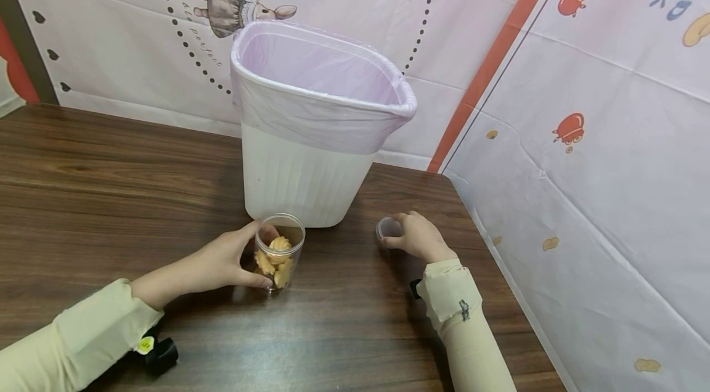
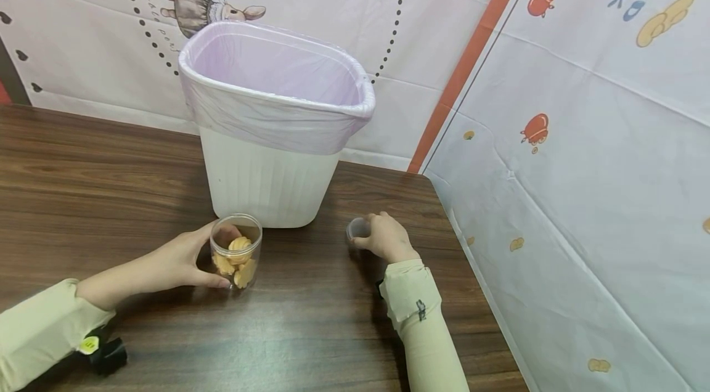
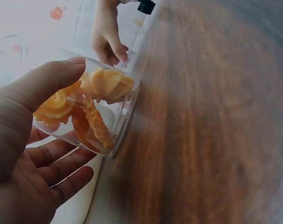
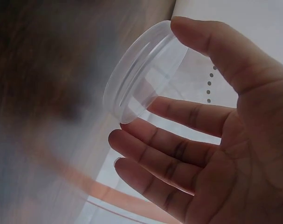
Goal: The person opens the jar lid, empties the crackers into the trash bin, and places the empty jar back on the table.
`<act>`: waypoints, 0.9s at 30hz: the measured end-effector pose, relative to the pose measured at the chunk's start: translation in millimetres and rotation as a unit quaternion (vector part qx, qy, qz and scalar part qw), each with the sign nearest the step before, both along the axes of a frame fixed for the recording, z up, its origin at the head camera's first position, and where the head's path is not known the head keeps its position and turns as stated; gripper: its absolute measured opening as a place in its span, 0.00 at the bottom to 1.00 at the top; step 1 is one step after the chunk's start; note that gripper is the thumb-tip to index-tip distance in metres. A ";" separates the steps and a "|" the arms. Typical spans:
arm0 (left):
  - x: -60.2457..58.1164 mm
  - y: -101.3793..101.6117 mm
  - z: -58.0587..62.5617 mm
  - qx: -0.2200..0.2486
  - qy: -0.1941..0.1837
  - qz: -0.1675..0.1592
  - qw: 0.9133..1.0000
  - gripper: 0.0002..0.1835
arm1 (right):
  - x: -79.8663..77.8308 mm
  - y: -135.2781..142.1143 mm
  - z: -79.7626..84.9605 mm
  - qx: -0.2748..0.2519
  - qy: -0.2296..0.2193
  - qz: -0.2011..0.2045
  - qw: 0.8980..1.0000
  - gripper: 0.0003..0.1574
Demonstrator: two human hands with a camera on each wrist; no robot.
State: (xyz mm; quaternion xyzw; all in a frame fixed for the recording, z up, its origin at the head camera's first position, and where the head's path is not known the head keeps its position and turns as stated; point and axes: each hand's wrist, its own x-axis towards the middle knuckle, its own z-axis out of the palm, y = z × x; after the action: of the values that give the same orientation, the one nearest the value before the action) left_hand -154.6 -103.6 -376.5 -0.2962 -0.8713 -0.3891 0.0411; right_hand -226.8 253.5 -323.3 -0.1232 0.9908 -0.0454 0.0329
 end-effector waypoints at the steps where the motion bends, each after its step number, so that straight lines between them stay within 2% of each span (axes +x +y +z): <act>1: -0.1 0.0 -0.2 0.000 0.000 0.000 1.000 0.37 | -0.2 0.5 -0.3 0.000 -0.001 0.000 1.000 0.40; 27: 0.3 -0.3 1.3 -0.003 0.001 -0.003 1.000 0.37 | -3.0 2.2 -6.0 0.003 -0.005 0.009 1.000 0.37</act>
State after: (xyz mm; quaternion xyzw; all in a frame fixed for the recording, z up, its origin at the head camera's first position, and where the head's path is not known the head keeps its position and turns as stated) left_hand -154.3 -103.9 -375.2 -0.2996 -0.8714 -0.3865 0.0403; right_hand -229.8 255.7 -329.4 -0.1313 0.9897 -0.0426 0.0385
